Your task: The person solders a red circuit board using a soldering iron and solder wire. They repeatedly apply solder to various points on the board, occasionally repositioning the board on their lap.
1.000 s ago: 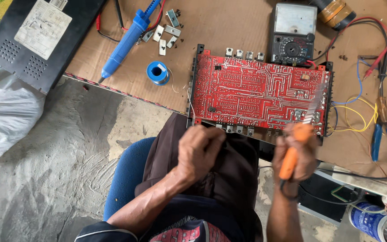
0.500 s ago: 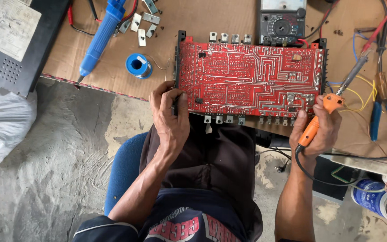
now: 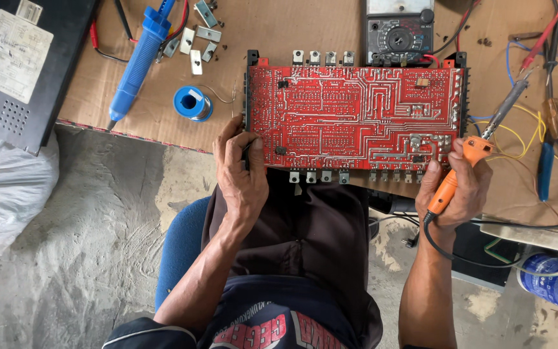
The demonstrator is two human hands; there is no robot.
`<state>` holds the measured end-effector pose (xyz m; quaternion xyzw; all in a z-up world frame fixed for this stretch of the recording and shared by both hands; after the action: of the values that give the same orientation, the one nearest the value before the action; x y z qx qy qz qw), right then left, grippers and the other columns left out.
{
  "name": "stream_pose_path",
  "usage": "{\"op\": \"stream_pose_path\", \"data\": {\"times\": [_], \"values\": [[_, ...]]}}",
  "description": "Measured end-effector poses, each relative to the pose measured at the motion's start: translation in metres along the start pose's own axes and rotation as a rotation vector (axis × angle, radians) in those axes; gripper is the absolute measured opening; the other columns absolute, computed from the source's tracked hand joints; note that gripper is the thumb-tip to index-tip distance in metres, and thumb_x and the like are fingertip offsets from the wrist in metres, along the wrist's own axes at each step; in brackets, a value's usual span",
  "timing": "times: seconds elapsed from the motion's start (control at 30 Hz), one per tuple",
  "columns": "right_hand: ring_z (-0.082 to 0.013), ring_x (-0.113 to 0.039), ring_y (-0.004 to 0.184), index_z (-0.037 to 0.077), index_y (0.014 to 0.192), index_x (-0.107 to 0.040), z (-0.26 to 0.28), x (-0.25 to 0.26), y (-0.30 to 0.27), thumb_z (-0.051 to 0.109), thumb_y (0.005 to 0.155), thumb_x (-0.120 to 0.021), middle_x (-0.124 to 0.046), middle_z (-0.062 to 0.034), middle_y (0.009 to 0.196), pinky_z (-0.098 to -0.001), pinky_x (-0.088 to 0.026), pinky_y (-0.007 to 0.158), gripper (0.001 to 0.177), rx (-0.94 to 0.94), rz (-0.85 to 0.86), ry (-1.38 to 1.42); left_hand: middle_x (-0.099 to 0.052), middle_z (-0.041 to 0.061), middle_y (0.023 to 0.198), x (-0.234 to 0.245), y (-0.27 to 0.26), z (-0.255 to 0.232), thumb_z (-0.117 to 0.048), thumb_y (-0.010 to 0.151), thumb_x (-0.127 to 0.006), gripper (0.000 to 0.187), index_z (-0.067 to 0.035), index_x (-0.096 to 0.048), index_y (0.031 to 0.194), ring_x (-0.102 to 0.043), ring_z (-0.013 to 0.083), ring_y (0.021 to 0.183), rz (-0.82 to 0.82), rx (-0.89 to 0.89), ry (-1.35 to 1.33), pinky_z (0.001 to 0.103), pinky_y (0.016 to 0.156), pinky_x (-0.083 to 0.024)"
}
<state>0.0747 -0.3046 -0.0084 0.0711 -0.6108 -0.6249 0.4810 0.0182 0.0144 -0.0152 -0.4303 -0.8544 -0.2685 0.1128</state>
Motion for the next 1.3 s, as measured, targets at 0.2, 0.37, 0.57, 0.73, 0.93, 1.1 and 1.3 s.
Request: {"op": "stream_pose_path", "data": {"times": [0.2, 0.37, 0.57, 0.73, 0.93, 1.1, 1.3], "values": [[-0.0502, -0.064, 0.108, -0.003, 0.131, -0.052, 0.001, 0.003, 0.001, 0.001, 0.109, -0.063, -0.062, -0.0343, 0.122, -0.0559, -0.059, 0.092, 0.025, 0.013, 0.018, 0.033, -0.056, 0.015, 0.142, 0.004, 0.005, -0.005, -0.016, 0.105, -0.060, 0.013, -0.007, -0.065, 0.111, -0.054, 0.0310, 0.129, 0.021, -0.028, -0.030, 0.045, 0.107, -0.048], [-0.0539, -0.070, 0.096, -0.017, 0.113, -0.061, -0.008, -0.003, 0.003, -0.007, 0.096, -0.071, -0.065, -0.0389, 0.109, -0.0534, -0.059, 0.083, 0.021, 0.161, -0.120, 0.100, -0.063, 0.021, 0.130, 0.005, 0.015, 0.004, -0.017, 0.104, -0.067, 0.011, -0.007, -0.068, 0.105, -0.067, 0.0397, 0.119, -0.072, -0.110, -0.116, 0.044, 0.097, -0.055], [-0.0553, -0.070, 0.098, -0.017, 0.114, -0.058, -0.013, -0.001, -0.008, -0.008, 0.097, -0.070, -0.064, -0.0406, 0.111, -0.0542, -0.058, 0.084, 0.023, 0.151, -0.118, 0.126, -0.066, 0.020, 0.129, 0.005, 0.023, 0.008, -0.017, 0.103, -0.068, 0.010, -0.006, -0.068, 0.104, -0.068, 0.0375, 0.119, -0.083, -0.122, -0.134, 0.042, 0.098, -0.055], [-0.0533, -0.071, 0.094, -0.018, 0.112, -0.059, -0.012, -0.001, -0.007, -0.008, 0.097, -0.069, -0.064, -0.0394, 0.110, -0.0504, -0.059, 0.080, 0.021, 0.140, -0.128, 0.108, -0.065, 0.021, 0.129, 0.007, 0.027, 0.007, -0.016, 0.105, -0.067, 0.012, -0.005, -0.067, 0.104, -0.066, 0.0390, 0.120, -0.058, -0.127, -0.136, 0.043, 0.099, -0.054], [-0.0509, -0.072, 0.088, -0.016, 0.110, -0.064, -0.014, -0.003, -0.010, -0.005, 0.092, -0.076, -0.064, -0.0397, 0.107, -0.0503, -0.060, 0.074, 0.024, 0.157, -0.181, 0.024, -0.065, 0.021, 0.130, 0.007, 0.028, 0.005, -0.015, 0.105, -0.067, 0.010, -0.004, -0.067, 0.104, -0.067, 0.0381, 0.120, -0.059, -0.119, -0.140, 0.043, 0.099, -0.054], [-0.0514, -0.071, 0.096, -0.017, 0.114, -0.059, -0.011, 0.000, -0.006, -0.010, 0.096, -0.069, -0.063, -0.0398, 0.112, -0.0524, -0.060, 0.081, 0.022, 0.136, -0.123, 0.102, -0.065, 0.022, 0.128, 0.006, 0.029, 0.004, -0.015, 0.104, -0.068, 0.011, -0.004, -0.068, 0.104, -0.067, 0.0379, 0.119, -0.070, -0.128, -0.155, 0.043, 0.099, -0.054], [-0.0505, -0.070, 0.102, -0.015, 0.118, -0.060, -0.006, 0.000, -0.003, -0.008, 0.098, -0.068, -0.063, -0.0369, 0.115, -0.0529, -0.061, 0.083, 0.022, 0.127, -0.120, 0.060, -0.064, 0.021, 0.129, 0.006, 0.026, 0.006, -0.015, 0.105, -0.067, 0.012, -0.004, -0.067, 0.105, -0.067, 0.0384, 0.119, -0.064, -0.115, -0.160, 0.043, 0.098, -0.054]]}}
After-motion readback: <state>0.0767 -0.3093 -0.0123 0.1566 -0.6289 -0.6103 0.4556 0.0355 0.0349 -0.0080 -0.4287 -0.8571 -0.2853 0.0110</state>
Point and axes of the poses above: each hand's wrist, its own y-axis towards the middle knuckle, its own x-axis out of the back of the hand, z = x × y, the point moved 2 cm from there along y, towards the middle knuckle
